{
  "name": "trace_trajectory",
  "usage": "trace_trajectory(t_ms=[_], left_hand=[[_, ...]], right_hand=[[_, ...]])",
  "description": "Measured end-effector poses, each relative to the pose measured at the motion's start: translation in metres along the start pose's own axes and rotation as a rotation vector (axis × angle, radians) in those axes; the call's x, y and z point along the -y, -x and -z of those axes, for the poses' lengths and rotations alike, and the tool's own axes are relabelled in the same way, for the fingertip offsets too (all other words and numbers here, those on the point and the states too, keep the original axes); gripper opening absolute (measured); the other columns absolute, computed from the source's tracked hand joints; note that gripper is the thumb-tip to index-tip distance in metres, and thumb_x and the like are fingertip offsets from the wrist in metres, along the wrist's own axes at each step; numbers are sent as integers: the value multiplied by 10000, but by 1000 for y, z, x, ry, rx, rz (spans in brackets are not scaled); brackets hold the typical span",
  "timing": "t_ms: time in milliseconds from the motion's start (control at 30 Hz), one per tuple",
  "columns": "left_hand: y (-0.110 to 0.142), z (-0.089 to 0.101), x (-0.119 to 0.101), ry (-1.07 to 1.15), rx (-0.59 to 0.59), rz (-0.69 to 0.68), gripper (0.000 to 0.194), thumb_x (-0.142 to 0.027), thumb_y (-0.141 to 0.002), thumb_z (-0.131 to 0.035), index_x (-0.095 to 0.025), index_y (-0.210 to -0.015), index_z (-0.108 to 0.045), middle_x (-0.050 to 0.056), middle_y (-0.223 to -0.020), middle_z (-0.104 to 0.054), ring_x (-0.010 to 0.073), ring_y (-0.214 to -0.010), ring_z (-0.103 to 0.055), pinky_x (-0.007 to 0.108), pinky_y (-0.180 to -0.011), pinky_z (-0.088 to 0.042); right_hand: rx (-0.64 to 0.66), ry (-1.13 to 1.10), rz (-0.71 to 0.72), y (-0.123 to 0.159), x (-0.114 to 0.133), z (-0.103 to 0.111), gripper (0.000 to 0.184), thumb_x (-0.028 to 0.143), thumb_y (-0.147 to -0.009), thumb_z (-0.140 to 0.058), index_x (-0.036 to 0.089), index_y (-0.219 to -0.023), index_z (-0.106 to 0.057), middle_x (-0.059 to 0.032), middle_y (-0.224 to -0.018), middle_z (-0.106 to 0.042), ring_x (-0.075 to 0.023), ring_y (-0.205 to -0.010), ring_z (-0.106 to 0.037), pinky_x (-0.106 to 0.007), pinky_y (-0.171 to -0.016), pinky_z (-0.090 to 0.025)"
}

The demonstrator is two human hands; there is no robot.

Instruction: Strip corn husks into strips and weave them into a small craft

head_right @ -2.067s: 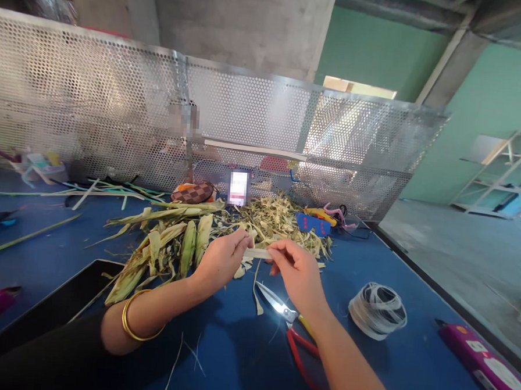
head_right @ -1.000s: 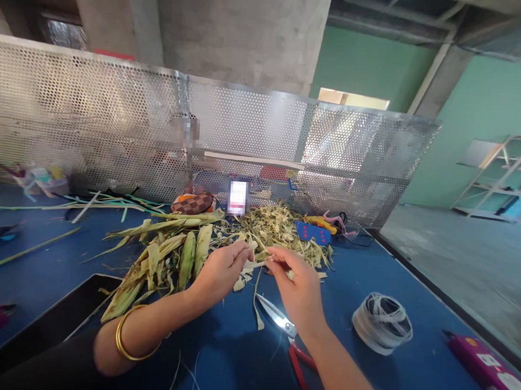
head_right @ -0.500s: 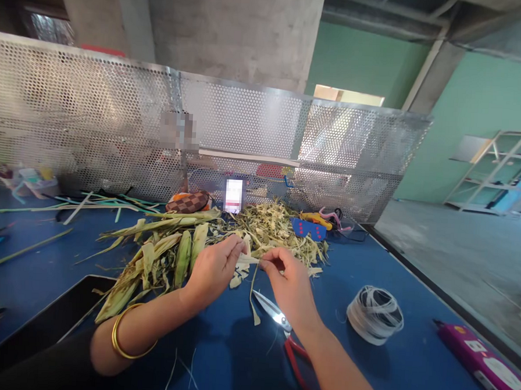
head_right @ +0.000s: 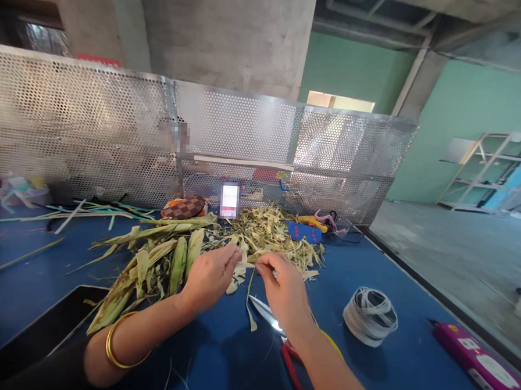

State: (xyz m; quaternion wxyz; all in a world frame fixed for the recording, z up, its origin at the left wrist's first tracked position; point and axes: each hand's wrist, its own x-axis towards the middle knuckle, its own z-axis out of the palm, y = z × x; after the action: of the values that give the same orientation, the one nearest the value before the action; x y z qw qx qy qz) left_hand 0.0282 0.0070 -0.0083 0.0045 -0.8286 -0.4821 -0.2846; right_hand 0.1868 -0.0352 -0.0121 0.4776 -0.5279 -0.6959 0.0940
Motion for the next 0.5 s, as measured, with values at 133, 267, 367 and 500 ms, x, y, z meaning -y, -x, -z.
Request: trace_trajectory(t_ms=[133, 267, 367, 500], left_hand=[[-2, -2, 4, -13, -5, 0, 310, -323, -950, -269, -213, -755, -482, 7, -692, -600, 163, -674, -574, 256, -564, -250], [-8, 0, 12, 47, -6, 56, 304, -325, -945, -280, -218, -767, -501, 4, -691, -606, 165, -671, -575, 253, -568, -267], [-15, 3, 23, 87, 0, 121, 309, -302, -938, -281, -219, -771, -527, 8, -695, -616, 165, -684, -579, 243, -596, -301], [-27, 13, 45, 15, -26, 191, 299, -258, -915, -302, -207, -786, -567, 29, -741, -641, 179, -728, -590, 247, -621, -325]], right_hand=[[-42, 87, 48, 0, 0, 0, 184, 277, -866, -473, 215, -712, -552, -27, -765, -606, -178, -711, -575, -270, -655, -441], [-144, 181, 58, -2, -5, 8, 168, 274, -863, -468, 214, -725, -542, -35, -766, -600, -192, -726, -565, -283, -662, -424], [-218, 218, 82, -5, -7, 17, 161, 272, -869, -454, 216, -741, -533, -36, -778, -590, -193, -741, -549, -287, -670, -413], [-224, 223, 98, -6, -6, 25, 159, 268, -880, -446, 220, -751, -526, -26, -773, -576, -185, -730, -539, -287, -672, -406]])
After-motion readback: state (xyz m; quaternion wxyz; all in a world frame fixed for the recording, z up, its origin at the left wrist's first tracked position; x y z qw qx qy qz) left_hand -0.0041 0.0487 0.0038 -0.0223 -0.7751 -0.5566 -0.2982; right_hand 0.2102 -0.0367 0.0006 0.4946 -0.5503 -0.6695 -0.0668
